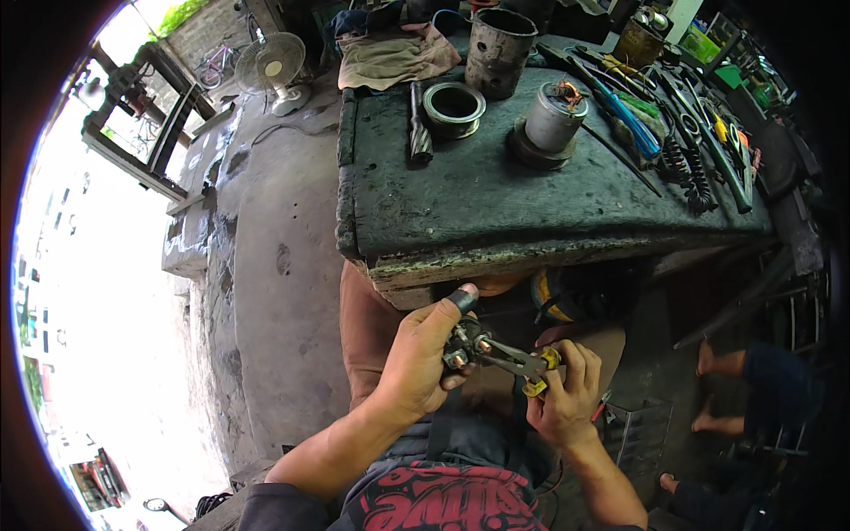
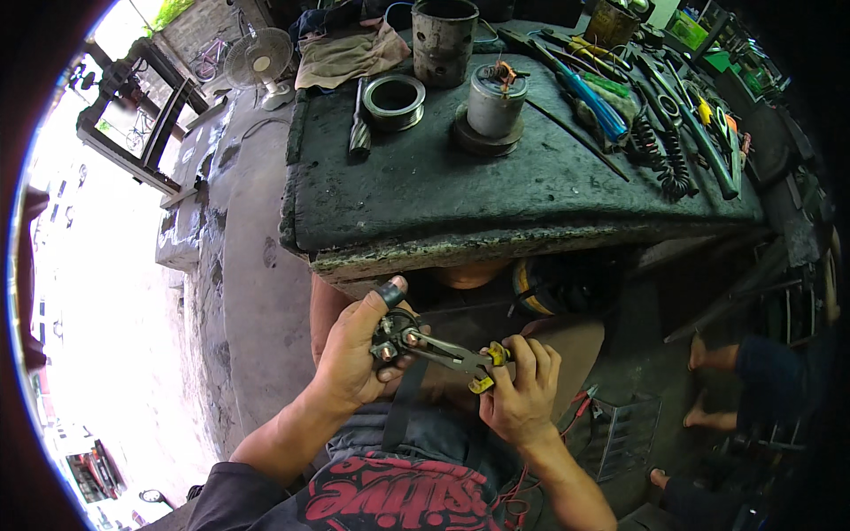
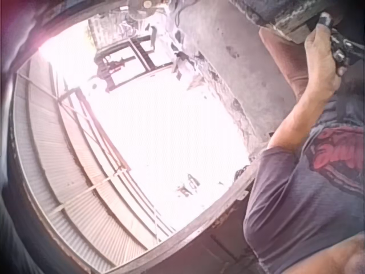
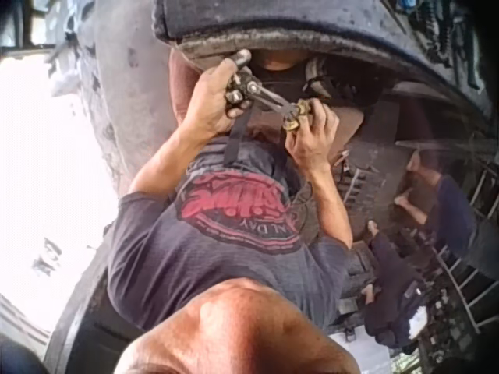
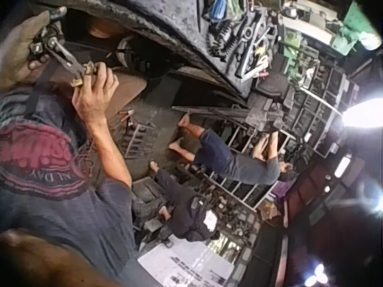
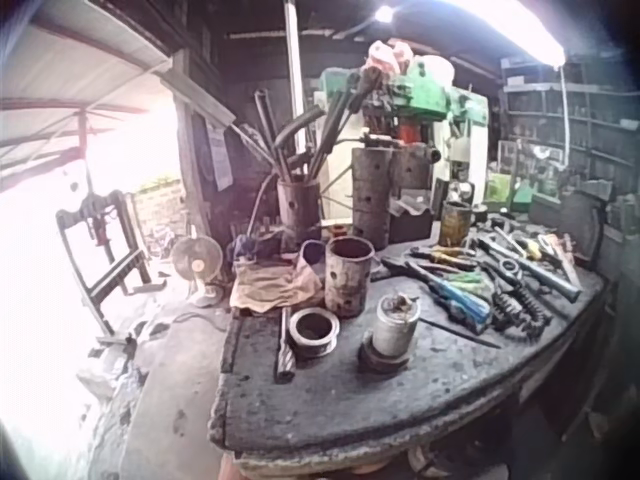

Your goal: The person uses pliers to manipulate and adjust a small electrical component on a workbench. They then use a screwdriver to tighten or loosen screws on the component. Finally, they wipe the component with a cloth.

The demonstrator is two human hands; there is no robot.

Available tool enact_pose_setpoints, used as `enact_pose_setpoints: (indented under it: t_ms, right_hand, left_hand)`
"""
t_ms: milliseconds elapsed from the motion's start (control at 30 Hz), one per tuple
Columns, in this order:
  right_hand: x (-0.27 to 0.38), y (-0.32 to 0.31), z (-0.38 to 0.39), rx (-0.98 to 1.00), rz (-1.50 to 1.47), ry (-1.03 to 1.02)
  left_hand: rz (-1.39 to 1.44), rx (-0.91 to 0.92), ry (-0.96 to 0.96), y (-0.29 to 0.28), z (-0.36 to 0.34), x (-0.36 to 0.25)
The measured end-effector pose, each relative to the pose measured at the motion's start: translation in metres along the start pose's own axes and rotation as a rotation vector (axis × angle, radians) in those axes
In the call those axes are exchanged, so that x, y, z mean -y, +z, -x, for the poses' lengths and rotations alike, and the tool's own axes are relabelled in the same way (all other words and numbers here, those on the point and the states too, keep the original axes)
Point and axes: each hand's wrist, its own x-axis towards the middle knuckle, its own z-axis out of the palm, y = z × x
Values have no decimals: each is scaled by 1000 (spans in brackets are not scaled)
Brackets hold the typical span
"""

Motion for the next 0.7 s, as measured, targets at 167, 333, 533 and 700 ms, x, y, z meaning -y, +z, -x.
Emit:
enact_pose_setpoints:
  t_ms: [167,333,533,700]
  right_hand:
    - [-13,-8,6,26,107,59]
    - [-33,-33,-13,40,205,-79]
    - [-47,-35,-21,51,238,-189]
    - [-33,-22,-7,58,100,-101]
  left_hand:
    - [-103,25,-25,0,-1,-1]
    - [-136,115,2,-4,-2,-1]
    - [-50,137,-90,-6,-1,1]
    - [-40,36,11,0,-1,6]
